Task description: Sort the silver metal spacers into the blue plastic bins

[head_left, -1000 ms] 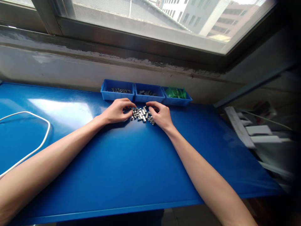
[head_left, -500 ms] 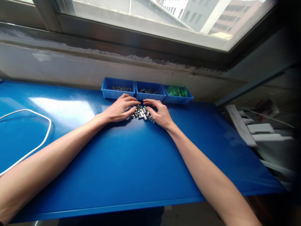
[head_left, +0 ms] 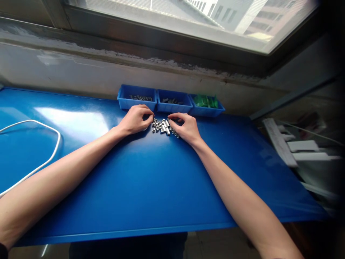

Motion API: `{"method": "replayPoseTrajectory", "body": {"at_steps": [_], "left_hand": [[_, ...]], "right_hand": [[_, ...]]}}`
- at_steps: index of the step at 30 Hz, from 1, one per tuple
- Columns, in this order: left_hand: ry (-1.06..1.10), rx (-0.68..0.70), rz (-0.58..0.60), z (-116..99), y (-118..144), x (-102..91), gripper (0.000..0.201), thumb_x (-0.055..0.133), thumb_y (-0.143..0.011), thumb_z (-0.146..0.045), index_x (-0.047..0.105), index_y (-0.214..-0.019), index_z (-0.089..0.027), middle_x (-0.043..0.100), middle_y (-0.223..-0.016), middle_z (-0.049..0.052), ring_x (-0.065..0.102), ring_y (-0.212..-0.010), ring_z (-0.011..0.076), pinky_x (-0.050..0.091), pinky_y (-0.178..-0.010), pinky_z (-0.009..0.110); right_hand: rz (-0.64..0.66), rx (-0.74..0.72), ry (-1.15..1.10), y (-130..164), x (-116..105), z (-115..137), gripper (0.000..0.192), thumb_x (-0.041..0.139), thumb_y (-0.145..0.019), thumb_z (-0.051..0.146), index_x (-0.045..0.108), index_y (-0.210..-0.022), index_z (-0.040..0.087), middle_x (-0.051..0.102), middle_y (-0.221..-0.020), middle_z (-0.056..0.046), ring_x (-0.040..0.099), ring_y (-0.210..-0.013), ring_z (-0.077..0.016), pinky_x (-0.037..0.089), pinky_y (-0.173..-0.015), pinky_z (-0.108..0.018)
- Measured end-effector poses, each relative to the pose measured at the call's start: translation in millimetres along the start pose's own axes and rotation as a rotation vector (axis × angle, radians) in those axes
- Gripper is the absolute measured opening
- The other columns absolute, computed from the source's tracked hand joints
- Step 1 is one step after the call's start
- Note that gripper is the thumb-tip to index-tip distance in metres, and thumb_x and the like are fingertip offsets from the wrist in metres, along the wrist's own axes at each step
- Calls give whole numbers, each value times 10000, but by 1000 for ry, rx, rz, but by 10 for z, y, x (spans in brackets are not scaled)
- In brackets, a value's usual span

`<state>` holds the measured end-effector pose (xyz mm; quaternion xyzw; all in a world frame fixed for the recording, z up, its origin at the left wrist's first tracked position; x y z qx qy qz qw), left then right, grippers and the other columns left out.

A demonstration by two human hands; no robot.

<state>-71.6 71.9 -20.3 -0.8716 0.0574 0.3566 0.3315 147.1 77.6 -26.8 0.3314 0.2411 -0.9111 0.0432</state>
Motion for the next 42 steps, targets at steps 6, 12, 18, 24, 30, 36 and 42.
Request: {"method": "replayPoseTrajectory", "body": {"at_steps": [6,12,18,24,30,36,42], "left_hand": [[94,-87,2,105,-13,-8,232,663,-819,-233,847,-928,-143,795,-868,67,696,-726,171,513,-671,274],[85,-20,11,97,-10,16,220,668,-863,-229,842,-970,-146,782,-877,71,685,-731,166,510,-691,279],[60,13,-2,105,-10,21,288,615,-874,-182,834,-1058,-149,780,-938,79,683,-752,164,521,-721,281],[44,7,1,74,-5,10,265,633,-874,-224,828,-1037,-148,776,-943,79,706,-806,183,542,-760,292],[68,6,18,60,0,14,280,648,-810,-208,828,-1012,-137,779,-932,82,711,-784,183,550,-753,295],[43,11,16,65,-5,18,286,634,-874,-242,809,-1084,-157,773,-940,77,710,-811,192,554,-780,312],[60,19,-39,70,0,-7,246,639,-911,-246,804,-1073,-163,776,-961,77,725,-825,200,564,-790,322]], "right_hand": [[-1,29,-95,16,-25,38,215,730,-834,240,820,-1027,214,844,-984,-42,794,-957,-252,572,-882,-378],[-14,72,-32,-22,-5,-10,211,762,-807,259,824,-1004,213,844,-971,-50,788,-932,-260,571,-830,-381],[-71,21,-146,-13,12,-5,235,744,-860,258,809,-1084,226,829,-994,-44,782,-958,-241,605,-908,-392],[-121,48,-412,8,-3,37,284,841,-834,472,789,-979,233,826,-979,-47,797,-897,-241,665,-900,-403],[-210,110,-543,-114,-18,-19,456,847,-814,584,772,-1121,255,813,-1207,-72,766,-1187,-296,605,-1119,-506],[-146,57,-535,-129,1,-51,559,801,-857,568,696,-1317,268,673,-1495,-85,639,-1412,-323,533,-1204,-530],[-150,84,-497,-53,2,-81,313,760,-881,464,742,-1113,255,789,-1242,-81,785,-1093,-285,623,-1068,-489]]}}
Point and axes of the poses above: each hand's wrist, its own y-axis away from the middle knuckle, its own x-axis out of the palm, z = x × y, the point moved 5 cm from there along -y, towards the middle knuckle
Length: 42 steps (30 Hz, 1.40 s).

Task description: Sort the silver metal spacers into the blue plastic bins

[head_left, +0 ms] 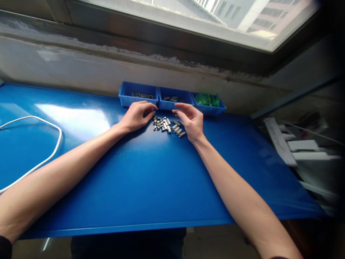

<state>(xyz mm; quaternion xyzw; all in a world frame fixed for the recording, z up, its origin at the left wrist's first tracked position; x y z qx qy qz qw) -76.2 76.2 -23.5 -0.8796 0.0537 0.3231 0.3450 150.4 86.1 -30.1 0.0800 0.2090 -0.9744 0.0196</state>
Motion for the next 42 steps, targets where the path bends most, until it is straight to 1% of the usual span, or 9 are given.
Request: {"method": "replayPoseTrajectory", "body": {"at_steps": [5,14,20,26,29,32,35,38,42], "left_hand": [[12,96,-93,-96,8,-68,200,638,-916,-219,819,-970,-155,782,-1000,93,735,-860,198,573,-814,325],[33,171,-97,-198,38,-69,152,692,-930,-251,828,-949,-186,789,-1024,85,746,-914,189,590,-848,317],[-24,30,-300,-119,2,-208,209,702,-974,-379,812,-979,-201,760,-1040,68,728,-906,185,617,-853,336],[112,-183,-423,115,-51,-318,451,655,-1009,-558,730,-1261,-192,711,-1256,90,767,-1046,218,656,-921,373],[86,-205,-392,135,-52,-321,540,590,-1029,-617,675,-1358,-196,695,-1316,55,731,-1129,201,650,-951,384],[-21,-115,-336,42,-32,-320,434,554,-1057,-525,726,-1265,-185,722,-1259,53,720,-1055,162,636,-924,356],[-153,45,-150,-77,3,-234,307,589,-1012,-388,795,-1107,-182,758,-1121,87,726,-940,191,612,-869,364],[-272,112,76,-90,56,-107,310,598,-976,-343,813,-1133,-185,757,-1120,111,731,-955,247,586,-839,375],[-310,97,172,-15,76,-44,350,578,-973,-345,825,-1144,-165,736,-1086,126,718,-913,251,564,-806,361]], "right_hand": [[-3,32,0,24,-6,-10,256,737,-879,414,749,-1062,236,809,-1129,-77,793,-978,-253,648,-976,-461],[34,129,-47,32,12,-33,225,776,-808,358,777,-993,229,825,-980,-49,786,-862,-222,655,-882,-408],[46,162,-42,32,13,-51,258,790,-797,405,776,-987,230,822,-953,-50,792,-880,-236,659,-886,-420],[44,168,-85,19,6,-80,248,808,-770,362,787,-976,225,821,-951,-53,795,-907,-244,653,-917,-426],[47,175,-71,17,3,-96,254,810,-763,372,790,-971,227,825,-972,-55,795,-922,-248,652,-938,-437],[52,174,-61,16,3,-97,258,812,-757,373,793,-966,224,829,-980,-57,795,-931,-252,651,-947,-439],[55,174,-56,15,2,-95,264,811,-761,383,793,-970,224,830,-980,-57,795,-918,-250,650,-948,-442],[57,176,-59,13,1,-95,254,809,-766,383,792,-965,226,829,-982,-58,796,-923,-251,649,-947,-439],[64,174,-66,11,3,-89,240,799,-762,352,794,-963,220,829,-970,-57,795,-902,-245,648,-924,-425]]}}
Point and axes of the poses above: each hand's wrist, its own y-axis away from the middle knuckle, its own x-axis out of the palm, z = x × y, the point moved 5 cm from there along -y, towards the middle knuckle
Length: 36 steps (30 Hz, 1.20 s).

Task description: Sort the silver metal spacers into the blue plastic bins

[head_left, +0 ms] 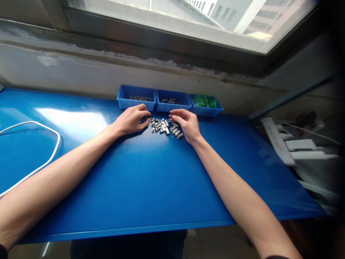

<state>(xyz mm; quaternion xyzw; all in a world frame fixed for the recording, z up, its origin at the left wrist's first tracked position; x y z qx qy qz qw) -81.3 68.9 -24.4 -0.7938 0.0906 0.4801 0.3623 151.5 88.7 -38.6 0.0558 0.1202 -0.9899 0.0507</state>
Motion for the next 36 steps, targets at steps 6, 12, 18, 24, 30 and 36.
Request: {"method": "replayPoseTrajectory", "body": {"at_steps": [6,12,18,24,30,36], "left_hand": [[103,21,3,33,-13,9,321,562,-993,-319,825,-1109,-175,725,-987,100,683,-807,196,545,-770,320],[136,83,-69,31,11,-6,307,579,-1011,-300,800,-1208,-215,730,-1134,102,718,-974,214,572,-879,331],[237,128,-147,41,-6,-44,192,663,-957,-251,832,-1025,-188,779,-1059,89,744,-911,189,583,-833,297],[386,22,-123,59,-26,-73,194,740,-922,-317,843,-967,-160,817,-943,87,741,-776,172,564,-722,261],[418,-41,-71,54,-49,-78,250,772,-914,-397,806,-859,-155,744,-759,41,617,-653,121,460,-627,233],[601,-187,-20,136,-36,-16,341,814,-873,-483,769,-880,-145,653,-665,-4,544,-585,93,421,-578,221]], "right_hand": [[3,5,-15,0,3,4,225,796,-762,328,798,-958,217,829,-951,-51,792,-875,-234,643,-892,-404],[3,-3,-30,-1,7,5,206,791,-761,299,804,-947,212,825,-931,-48,785,-849,-221,634,-862,-379],[0,13,-16,4,6,1,229,802,-768,332,801,-960,206,824,-948,-54,783,-865,-224,631,-879,-384],[1,19,-31,1,5,-1,219,803,-760,322,807,-948,210,822,-929,-49,782,-855,-223,628,-868,-377],[-1,17,-6,5,1,-7,230,790,-771,340,804,-958,206,825,-943,-55,784,-866,-227,632,-890,-391],[6,14,-5,6,3,-3,212,789,-784,326,808,-956,203,823,-942,-57,784,-854,-219,625,-873,-371]]}}
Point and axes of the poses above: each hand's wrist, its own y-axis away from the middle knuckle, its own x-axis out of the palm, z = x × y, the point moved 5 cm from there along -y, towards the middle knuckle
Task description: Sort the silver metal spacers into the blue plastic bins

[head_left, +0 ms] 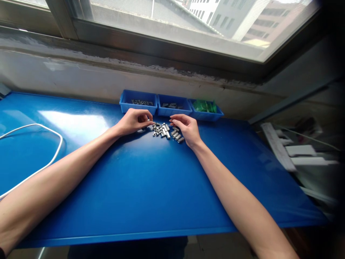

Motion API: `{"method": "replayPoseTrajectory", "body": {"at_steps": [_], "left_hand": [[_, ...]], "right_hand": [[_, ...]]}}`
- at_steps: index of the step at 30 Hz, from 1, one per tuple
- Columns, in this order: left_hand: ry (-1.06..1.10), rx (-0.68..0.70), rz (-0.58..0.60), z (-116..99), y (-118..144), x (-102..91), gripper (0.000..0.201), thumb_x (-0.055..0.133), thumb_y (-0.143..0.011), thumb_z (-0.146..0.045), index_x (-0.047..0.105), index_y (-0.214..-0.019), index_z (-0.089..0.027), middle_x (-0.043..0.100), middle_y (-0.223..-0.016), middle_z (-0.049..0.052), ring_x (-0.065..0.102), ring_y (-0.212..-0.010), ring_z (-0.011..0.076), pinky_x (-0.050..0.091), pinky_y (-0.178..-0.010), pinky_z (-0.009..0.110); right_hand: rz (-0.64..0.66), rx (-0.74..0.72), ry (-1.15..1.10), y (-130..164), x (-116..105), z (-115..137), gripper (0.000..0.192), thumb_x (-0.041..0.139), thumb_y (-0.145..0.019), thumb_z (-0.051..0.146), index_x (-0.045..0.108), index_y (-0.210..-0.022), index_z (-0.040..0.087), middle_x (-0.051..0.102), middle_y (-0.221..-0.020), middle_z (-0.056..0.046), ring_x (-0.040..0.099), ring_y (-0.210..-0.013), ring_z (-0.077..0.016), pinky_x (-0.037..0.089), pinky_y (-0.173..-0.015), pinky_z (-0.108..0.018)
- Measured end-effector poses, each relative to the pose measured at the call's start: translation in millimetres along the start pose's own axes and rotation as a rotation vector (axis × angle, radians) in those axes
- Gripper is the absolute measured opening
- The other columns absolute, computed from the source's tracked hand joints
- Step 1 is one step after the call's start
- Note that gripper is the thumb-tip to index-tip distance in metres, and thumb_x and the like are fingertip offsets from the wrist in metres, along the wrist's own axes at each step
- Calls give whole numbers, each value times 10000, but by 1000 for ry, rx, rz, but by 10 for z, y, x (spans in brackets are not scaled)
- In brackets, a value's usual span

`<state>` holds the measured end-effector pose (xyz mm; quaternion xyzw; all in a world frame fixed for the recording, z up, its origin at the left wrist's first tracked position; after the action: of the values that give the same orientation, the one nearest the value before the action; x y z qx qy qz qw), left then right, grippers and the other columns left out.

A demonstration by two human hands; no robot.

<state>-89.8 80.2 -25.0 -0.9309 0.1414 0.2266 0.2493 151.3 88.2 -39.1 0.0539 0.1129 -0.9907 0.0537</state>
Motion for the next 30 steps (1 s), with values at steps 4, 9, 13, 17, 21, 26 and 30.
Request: {"method": "replayPoseTrajectory", "body": {"at_steps": [4,9,13,17,21,26,30], "left_hand": [[254,-133,-68,43,-3,-43,456,935,-729,-514,802,-939,-131,751,-775,47,692,-693,147,544,-671,244],[519,-183,-174,49,-5,-38,596,956,-733,-468,787,-1206,-146,814,-1162,139,793,-1044,273,611,-1019,390],[610,-167,-215,90,-4,-25,830,931,-773,-453,616,-1513,-246,655,-1509,149,748,-1216,337,598,-1075,465],[623,-162,-187,97,-3,-21,905,914,-786,-432,526,-1590,-281,598,-1573,146,740,-1234,346,601,-1064,470],[473,-153,-98,23,-1,26,655,859,-833,-404,684,-1415,-160,778,-1286,159,778,-1124,307,600,-1044,434],[173,-71,-66,-96,-4,76,390,737,-871,-326,794,-1193,-113,814,-1168,139,773,-1093,275,603,-951,342],[-12,14,-28,-148,-10,116,373,675,-861,-297,811,-1164,-127,819,-1173,115,771,-1051,259,595,-926,336]], "right_hand": [[0,4,7,-7,-3,-19,217,788,-786,343,805,-954,206,821,-948,-60,785,-861,-225,627,-889,-385],[3,10,7,-11,-7,-39,223,792,-786,360,805,-954,213,821,-962,-63,789,-887,-237,629,-898,-396],[7,1,6,-15,-2,-38,208,786,-785,356,807,-938,217,823,-960,-62,789,-876,-237,629,-889,-393],[1,4,30,-15,2,-37,233,773,-780,373,802,-949,215,827,-974,-66,790,-892,-247,629,-908,-406],[-57,-68,241,21,-37,64,236,730,-797,375,807,-946,209,829,-990,-70,770,-915,-249,613,-881,-388],[-70,-70,622,115,-111,218,217,730,-778,369,816,-896,209,801,-839,-46,724,-809,-235,568,-818,-368],[-23,-15,711,168,-128,243,209,724,-761,324,821,-913,218,793,-818,-36,720,-795,-234,550,-795,-362]]}}
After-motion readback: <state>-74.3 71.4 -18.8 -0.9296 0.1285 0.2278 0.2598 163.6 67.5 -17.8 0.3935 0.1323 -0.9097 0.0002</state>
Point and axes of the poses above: each hand's wrist, its own y-axis away from the middle knuckle, its own x-axis out of the palm, z = x × y, the point moved 5 cm from there along -y, towards the middle knuckle
